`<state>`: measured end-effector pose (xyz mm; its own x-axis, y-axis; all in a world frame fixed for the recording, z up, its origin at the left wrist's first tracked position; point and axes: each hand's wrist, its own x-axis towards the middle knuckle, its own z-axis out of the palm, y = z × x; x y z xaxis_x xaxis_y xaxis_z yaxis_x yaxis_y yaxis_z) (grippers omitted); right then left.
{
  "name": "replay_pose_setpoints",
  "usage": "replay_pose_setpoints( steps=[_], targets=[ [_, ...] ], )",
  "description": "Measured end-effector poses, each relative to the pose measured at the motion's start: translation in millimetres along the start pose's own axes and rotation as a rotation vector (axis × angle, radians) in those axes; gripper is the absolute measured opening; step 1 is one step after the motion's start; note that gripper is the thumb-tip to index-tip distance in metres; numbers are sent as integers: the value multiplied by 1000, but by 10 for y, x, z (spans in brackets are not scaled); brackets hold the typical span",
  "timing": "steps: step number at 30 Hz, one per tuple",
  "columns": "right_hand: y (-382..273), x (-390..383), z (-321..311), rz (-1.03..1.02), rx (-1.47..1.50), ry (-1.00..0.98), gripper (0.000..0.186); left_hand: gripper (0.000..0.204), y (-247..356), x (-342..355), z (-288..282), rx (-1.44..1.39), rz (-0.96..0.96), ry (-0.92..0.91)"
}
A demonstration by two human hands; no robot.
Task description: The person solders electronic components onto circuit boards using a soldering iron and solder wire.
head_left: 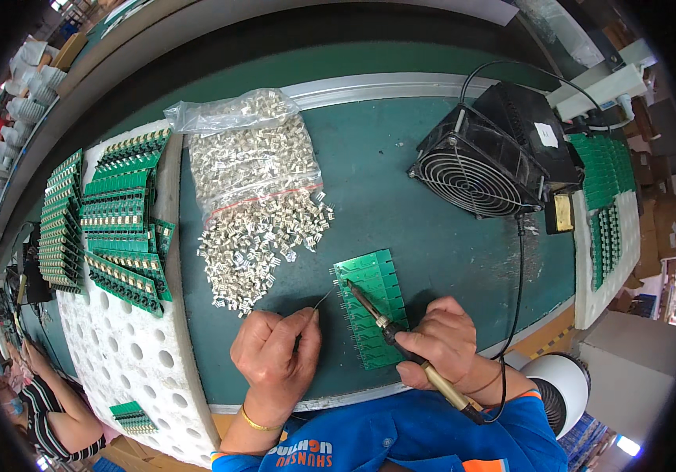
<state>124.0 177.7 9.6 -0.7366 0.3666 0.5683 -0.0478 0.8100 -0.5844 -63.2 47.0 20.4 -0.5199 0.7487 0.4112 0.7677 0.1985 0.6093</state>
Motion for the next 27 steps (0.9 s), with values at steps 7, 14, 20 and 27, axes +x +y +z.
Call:
replay_pose_setpoints(
  steps=[7, 14, 20, 27],
  targets=[
    [-14, 3, -15, 12, 8, 6, 30, 16, -7, -9, -16, -17, -10, 2],
    [11, -11, -89, 54, 33, 117, 29, 20, 0, -15, -12, -30, -71, 24],
    [-3, 11, -141, 82, 7, 84, 34, 20, -8, -22, -33, -56, -140, 4],
    [20, 46, -146, 121, 101, 128, 33, 14, 3, -26, -35, -53, -108, 8]
  ],
)
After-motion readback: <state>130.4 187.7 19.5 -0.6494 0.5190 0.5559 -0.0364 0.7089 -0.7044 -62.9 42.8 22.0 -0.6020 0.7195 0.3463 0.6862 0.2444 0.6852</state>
